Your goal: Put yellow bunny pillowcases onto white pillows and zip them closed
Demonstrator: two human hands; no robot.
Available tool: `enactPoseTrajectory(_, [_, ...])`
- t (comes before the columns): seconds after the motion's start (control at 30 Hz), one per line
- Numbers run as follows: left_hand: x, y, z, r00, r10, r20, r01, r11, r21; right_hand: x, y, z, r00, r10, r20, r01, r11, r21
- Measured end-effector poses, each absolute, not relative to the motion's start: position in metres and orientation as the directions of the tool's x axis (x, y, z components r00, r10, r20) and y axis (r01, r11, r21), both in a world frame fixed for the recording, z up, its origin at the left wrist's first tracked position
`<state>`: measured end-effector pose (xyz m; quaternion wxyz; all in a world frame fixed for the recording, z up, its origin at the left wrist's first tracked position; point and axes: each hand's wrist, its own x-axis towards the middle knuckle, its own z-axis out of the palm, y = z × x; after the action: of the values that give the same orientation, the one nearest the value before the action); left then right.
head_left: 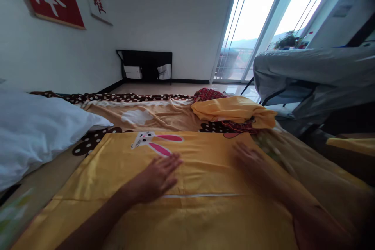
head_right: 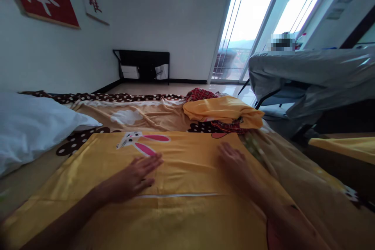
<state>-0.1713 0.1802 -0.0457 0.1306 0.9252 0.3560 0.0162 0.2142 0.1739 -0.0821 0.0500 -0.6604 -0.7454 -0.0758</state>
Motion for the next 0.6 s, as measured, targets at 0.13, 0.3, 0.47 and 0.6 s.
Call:
enactPoseTrajectory(0.13, [-0.153, 0.166, -0.058, 0.881, 0.471, -0.048, 0.459, -0.825, 0.33, 0.11, 0.128, -0.073, -0.547, 0.832, 0.095, 0.792, 0.551, -0.263])
enactPoseTrajectory(0.3, [-0.177, 0.194, -0.069, 0.825, 0.557, -0.099, 0.56, -0.779, 0.284, 0.069, 0.087, -0.065, -0.74, 0.666, -0.095, 0.607, 0.6, -0.521])
enactPoseTrajectory(0.47, [-0.172, 0.188, -0.061, 0.849, 0.527, -0.044, 0.522, -0.822, 0.226, 0.074, 0.085, -0.054, -0.797, 0.604, -0.015, 0.51, 0.66, -0.552])
enactPoseTrajectory(0.6, [-0.164, 0.181, -0.068, 0.863, 0.505, 0.023, 0.491, -0.848, 0.198, 0.065, 0.083, -0.061, -0.797, 0.6, 0.07, 0.489, 0.709, -0.508])
